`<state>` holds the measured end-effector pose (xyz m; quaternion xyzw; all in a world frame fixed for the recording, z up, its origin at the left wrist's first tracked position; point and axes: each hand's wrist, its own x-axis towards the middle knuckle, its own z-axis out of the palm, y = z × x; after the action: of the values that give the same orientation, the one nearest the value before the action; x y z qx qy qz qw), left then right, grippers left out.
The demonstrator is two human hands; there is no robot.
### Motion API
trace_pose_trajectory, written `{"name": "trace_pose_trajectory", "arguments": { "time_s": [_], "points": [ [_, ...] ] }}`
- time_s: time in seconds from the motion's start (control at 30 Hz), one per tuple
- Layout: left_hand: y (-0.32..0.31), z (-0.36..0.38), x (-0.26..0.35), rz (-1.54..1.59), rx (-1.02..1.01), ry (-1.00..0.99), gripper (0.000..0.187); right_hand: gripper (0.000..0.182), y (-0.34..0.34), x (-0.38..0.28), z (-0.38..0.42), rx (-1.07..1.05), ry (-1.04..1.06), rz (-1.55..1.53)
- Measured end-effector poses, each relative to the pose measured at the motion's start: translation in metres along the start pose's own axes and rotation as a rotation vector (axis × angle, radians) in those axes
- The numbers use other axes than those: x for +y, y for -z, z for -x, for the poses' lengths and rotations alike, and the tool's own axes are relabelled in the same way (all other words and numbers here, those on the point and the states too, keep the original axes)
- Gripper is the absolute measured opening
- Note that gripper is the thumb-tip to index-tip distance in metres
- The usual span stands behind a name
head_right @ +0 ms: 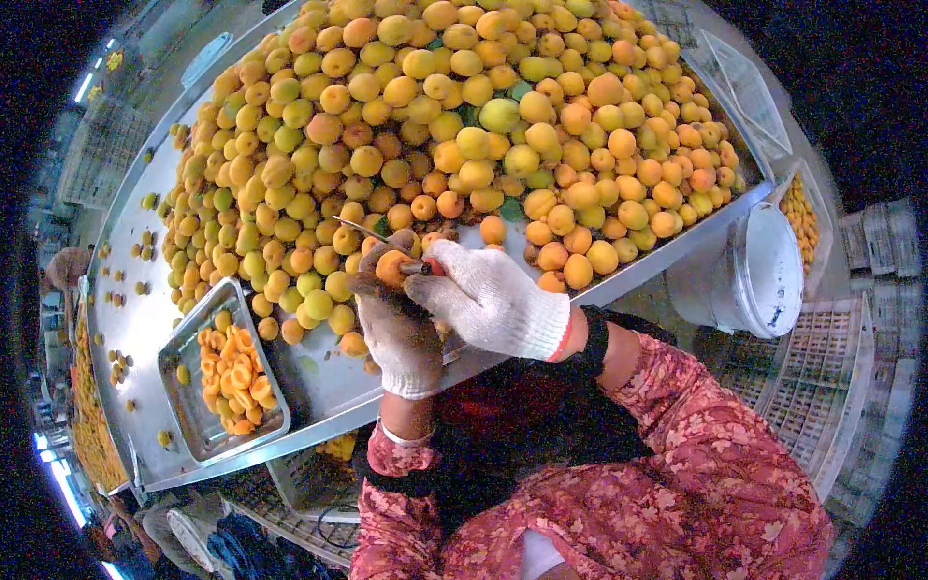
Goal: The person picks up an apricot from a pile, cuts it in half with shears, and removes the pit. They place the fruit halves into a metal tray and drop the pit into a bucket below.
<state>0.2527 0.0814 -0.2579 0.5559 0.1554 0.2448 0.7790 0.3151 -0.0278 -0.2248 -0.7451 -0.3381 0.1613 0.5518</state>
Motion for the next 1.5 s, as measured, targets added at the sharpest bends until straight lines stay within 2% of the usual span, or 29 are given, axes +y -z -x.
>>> {"name": "trace_pose_trajectory", "arguments": {
  "time_s": [0.03, 0.1, 0.23, 0.37, 0.43, 0.5, 0.57, 0.63, 0.67, 0.7, 0.77, 0.8, 0.83, 0.9, 0.93, 1.03, 1.07, 1.13, 1.17, 1.23, 1.3, 1.37, 1.5],
  "points": [
    [0.003, 0.0, -0.004, 0.0, 0.001, -0.001, 0.063, 0.019, -0.001, 0.001, 0.001, -0.009, -0.015, 0.007],
    [0.009, -0.003, -0.009, -0.3, 0.01, -0.132, 0.054, 0.019, -0.005, 0.002, 0.002, 0.008, 0.007, 0.013],
    [0.01, 0.002, 0.002, -0.336, 0.037, -0.12, 0.052, 0.019, -0.011, 0.007, 0.004, 0.038, 0.071, 0.005],
    [0.015, 0.002, -0.002, -0.368, 0.011, -0.199, 0.052, 0.02, -0.019, 0.013, 0.005, 0.08, 0.106, -0.039],
    [0.015, 0.004, 0.0, -0.366, 0.015, -0.209, 0.051, 0.021, -0.021, 0.012, 0.004, 0.025, -0.057, -0.169],
    [0.013, 0.005, 0.004, -0.397, 0.014, -0.115, 0.046, 0.024, -0.026, 0.016, 0.002, 0.026, -0.063, -0.234],
    [0.014, 0.002, 0.002, -0.419, 0.026, -0.198, 0.041, 0.028, -0.023, 0.017, -0.001, 0.024, -0.066, -0.299],
    [0.014, 0.001, 0.006, -0.556, 0.016, -0.272, 0.038, 0.037, -0.009, 0.009, -0.001, -0.164, -0.499, -0.607],
    [0.014, -0.001, 0.003, -0.449, -0.001, -0.307, 0.037, 0.044, -0.01, -0.002, -0.002, -0.137, -0.667, -0.945],
    [0.013, -0.002, 0.004, -0.448, 0.0, -0.308, 0.037, 0.044, -0.01, 0.003, 0.0, -0.137, -0.666, -0.943],
    [0.011, -0.005, 0.009, -0.005, -0.034, -0.046, 0.036, 0.044, -0.011, 0.015, 0.003, -0.415, -0.593, -1.51],
    [0.019, -0.01, 0.008, -0.777, -0.069, -0.48, 0.036, 0.043, -0.01, 0.011, 0.003, -0.7, -0.47, -1.727],
    [0.02, -0.012, 0.002, -0.779, -0.063, -0.481, 0.036, 0.043, -0.009, 0.009, 0.002, -0.707, -0.472, -1.725],
    [0.019, -0.016, -0.003, -0.418, -0.086, -0.351, 0.041, 0.036, -0.005, 0.008, 0.001, -0.089, -0.252, -0.697],
    [0.019, -0.013, -0.001, -0.522, -0.075, -0.382, 0.048, 0.025, 0.001, 0.007, -0.003, -0.035, -0.129, -0.45],
    [0.023, -0.015, -0.008, -0.427, -0.13, -0.403, 0.046, 0.018, 0.001, 0.002, -0.002, -0.03, -0.173, -0.304],
    [0.023, -0.014, -0.01, -0.426, -0.135, -0.403, 0.046, 0.017, -0.001, 0.001, -0.002, -0.005, -0.104, -0.235],
    [0.021, -0.011, -0.013, -0.144, -0.119, -0.209, 0.044, 0.018, -0.003, 0.001, 0.0, -0.019, -0.097, -0.123],
    [0.02, -0.01, -0.011, -0.144, -0.122, -0.208, 0.044, 0.019, -0.004, 0.001, 0.001, -0.039, -0.088, -0.012],
    [0.017, -0.008, -0.005, 0.386, -0.123, 0.074, 0.053, 0.021, -0.007, 0.001, 0.001, -0.021, -0.053, -0.029],
    [0.015, -0.008, -0.005, 0.428, -0.108, 0.093, 0.06, 0.019, -0.01, 0.007, 0.002, -0.081, 0.042, 0.07],
    [0.013, -0.009, -0.003, 0.244, -0.087, 0.001, 0.056, 0.017, -0.012, 0.007, 0.002, -0.081, 0.031, 0.08],
    [0.012, -0.01, 0.002, 0.385, -0.069, 0.054, 0.059, 0.018, -0.013, 0.007, 0.002, -0.09, 0.012, 0.09]
  ]
}}
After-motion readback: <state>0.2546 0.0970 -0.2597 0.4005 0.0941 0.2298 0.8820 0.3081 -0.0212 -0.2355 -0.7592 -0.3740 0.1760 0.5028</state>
